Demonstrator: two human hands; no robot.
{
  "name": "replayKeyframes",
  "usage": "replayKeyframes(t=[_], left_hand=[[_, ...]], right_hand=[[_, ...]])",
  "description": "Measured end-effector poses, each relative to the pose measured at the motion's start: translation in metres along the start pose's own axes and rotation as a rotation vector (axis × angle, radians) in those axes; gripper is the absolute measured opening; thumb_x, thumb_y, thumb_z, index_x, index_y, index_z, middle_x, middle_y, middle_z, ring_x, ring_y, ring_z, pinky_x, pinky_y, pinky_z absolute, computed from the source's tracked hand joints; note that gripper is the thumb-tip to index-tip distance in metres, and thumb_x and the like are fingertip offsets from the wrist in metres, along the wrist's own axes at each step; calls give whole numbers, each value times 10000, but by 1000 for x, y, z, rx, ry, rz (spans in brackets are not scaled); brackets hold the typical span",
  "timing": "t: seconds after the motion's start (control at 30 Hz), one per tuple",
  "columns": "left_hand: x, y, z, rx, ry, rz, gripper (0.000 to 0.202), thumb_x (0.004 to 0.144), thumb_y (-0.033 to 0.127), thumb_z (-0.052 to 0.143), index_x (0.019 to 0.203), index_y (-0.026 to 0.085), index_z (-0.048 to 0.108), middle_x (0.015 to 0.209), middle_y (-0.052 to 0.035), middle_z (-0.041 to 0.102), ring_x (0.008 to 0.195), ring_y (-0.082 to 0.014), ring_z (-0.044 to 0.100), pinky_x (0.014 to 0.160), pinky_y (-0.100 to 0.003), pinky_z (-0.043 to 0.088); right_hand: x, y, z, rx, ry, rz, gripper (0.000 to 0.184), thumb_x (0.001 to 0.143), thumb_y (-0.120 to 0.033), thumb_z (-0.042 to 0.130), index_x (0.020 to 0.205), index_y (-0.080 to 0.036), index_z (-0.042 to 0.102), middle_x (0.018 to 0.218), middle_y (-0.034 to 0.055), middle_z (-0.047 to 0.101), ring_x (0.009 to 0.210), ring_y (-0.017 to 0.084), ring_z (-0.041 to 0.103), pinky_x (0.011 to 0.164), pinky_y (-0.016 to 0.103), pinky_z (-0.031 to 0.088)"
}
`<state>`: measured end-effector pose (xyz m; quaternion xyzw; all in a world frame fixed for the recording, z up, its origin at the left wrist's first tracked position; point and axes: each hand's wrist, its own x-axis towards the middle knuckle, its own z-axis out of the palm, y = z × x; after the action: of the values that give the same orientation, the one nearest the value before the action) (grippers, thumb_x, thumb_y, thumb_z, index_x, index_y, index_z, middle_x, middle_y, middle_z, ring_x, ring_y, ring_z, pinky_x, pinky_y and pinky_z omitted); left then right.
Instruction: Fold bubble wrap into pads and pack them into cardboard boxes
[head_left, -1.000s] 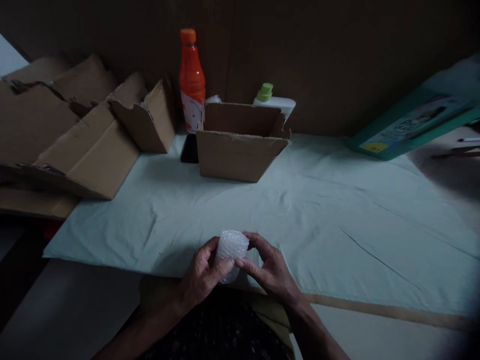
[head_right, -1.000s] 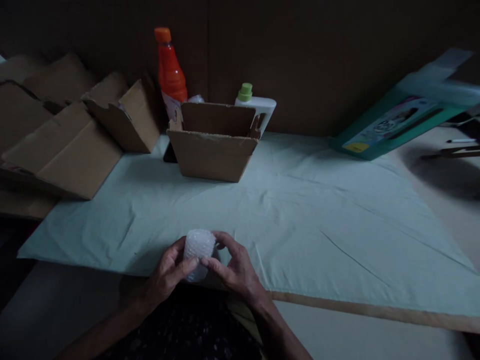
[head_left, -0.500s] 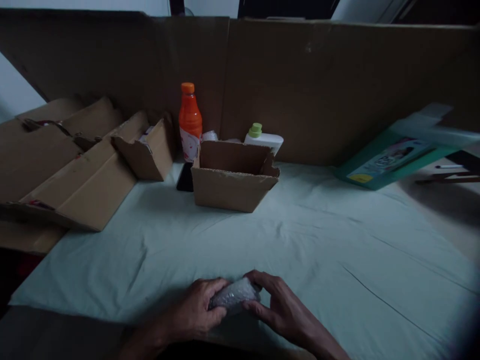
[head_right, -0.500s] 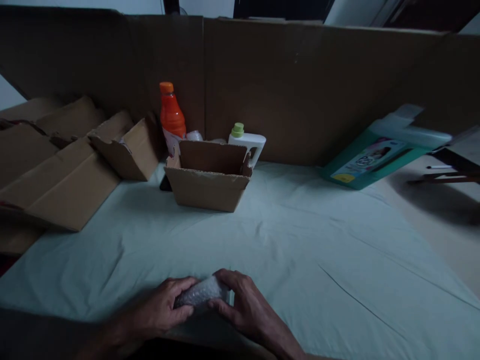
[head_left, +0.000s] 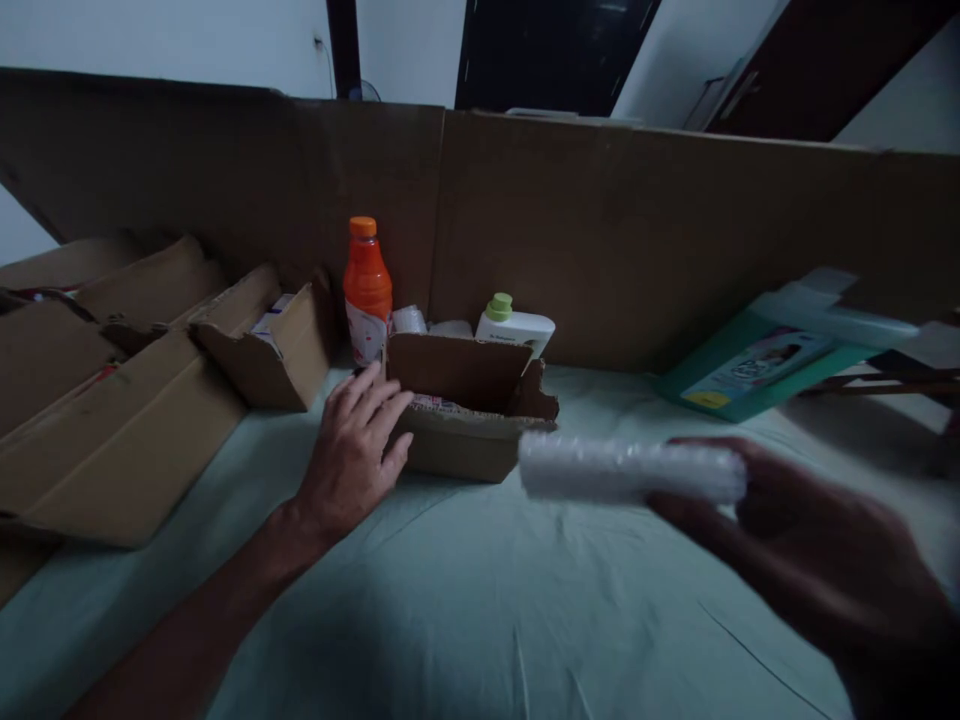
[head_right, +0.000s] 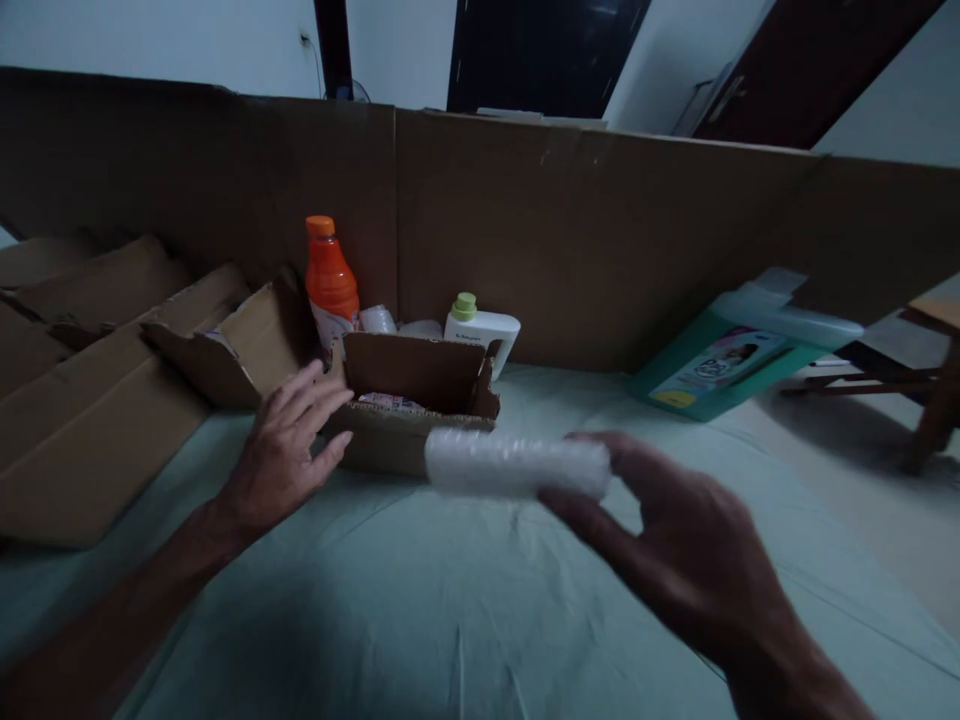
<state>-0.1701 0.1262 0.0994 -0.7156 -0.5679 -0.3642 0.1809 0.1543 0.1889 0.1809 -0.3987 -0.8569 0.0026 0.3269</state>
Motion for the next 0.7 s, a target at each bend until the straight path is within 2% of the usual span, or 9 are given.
replayKeyframes(t=[0.07,0.1,0.17,0.23,0.33,0.43,0.53,0.63,0.7], left_hand=[[-1,-3,7,-16,-9,45,198,901,67,545,1051,137,653,1011,-89,732,1218,-305,588,1114,-570,397],[-5,-3,9,-26,-5,61,190,901,50,536,1005,152,657,940,-61,732,1164,-287,614,1121,-580,384],[-13,-1,10,-33,10,71,201,900,43,545,1004,174,656,917,-35,730,1111,-270,632,1136,-610,351],[-19,1,10,-30,24,70,216,898,44,558,1027,188,655,938,-30,732,1109,-270,631,1144,-630,332],[-19,1,10,-38,35,69,214,897,41,555,1013,187,659,928,-33,732,1105,-274,634,1141,-642,332],[-16,0,11,-62,43,47,205,901,47,553,1001,186,666,911,-32,731,1091,-274,640,1127,-642,346],[-14,-1,13,-81,55,34,200,896,49,563,996,186,670,909,-32,732,1086,-275,640,1120,-641,353],[-14,-1,16,-93,57,36,197,892,46,568,989,186,667,916,-33,727,1094,-278,634,1121,-650,347],[-15,-2,17,-108,64,38,211,887,41,571,1004,192,660,915,-30,715,1101,-273,628,1127,-645,346]], right_hand=[[27,4,0,-122,76,-11,359,872,-647,583,924,-300,657,709,20,696,508,207,596,434,324,433],[39,4,3,-151,69,-31,359,889,-633,561,909,-287,654,757,36,701,537,211,602,447,327,430],[62,0,15,-185,-2,-110,329,929,-552,529,892,-253,661,869,70,707,641,218,632,518,332,456],[82,-9,32,-271,-113,-200,242,931,-405,539,876,-218,683,912,94,704,762,233,648,629,342,479],[107,-27,63,-501,-360,-249,150,872,-229,571,876,-193,717,888,88,722,851,243,653,753,349,462],[126,-40,95,-634,-606,-220,188,868,-206,565,910,-167,744,983,114,753,889,256,689,749,330,467],[135,-42,128,-666,-815,-161,239,888,-187,548,917,-111,772,982,189,761,904,306,724,708,339,502],[138,-40,152,-632,-933,-141,215,881,-125,572,904,-100,784,935,203,771,920,302,743,741,333,526],[140,-39,156,-604,-978,-148,181,880,-131,605,853,-122,783,899,172,781,881,278,755,731,312,533]])
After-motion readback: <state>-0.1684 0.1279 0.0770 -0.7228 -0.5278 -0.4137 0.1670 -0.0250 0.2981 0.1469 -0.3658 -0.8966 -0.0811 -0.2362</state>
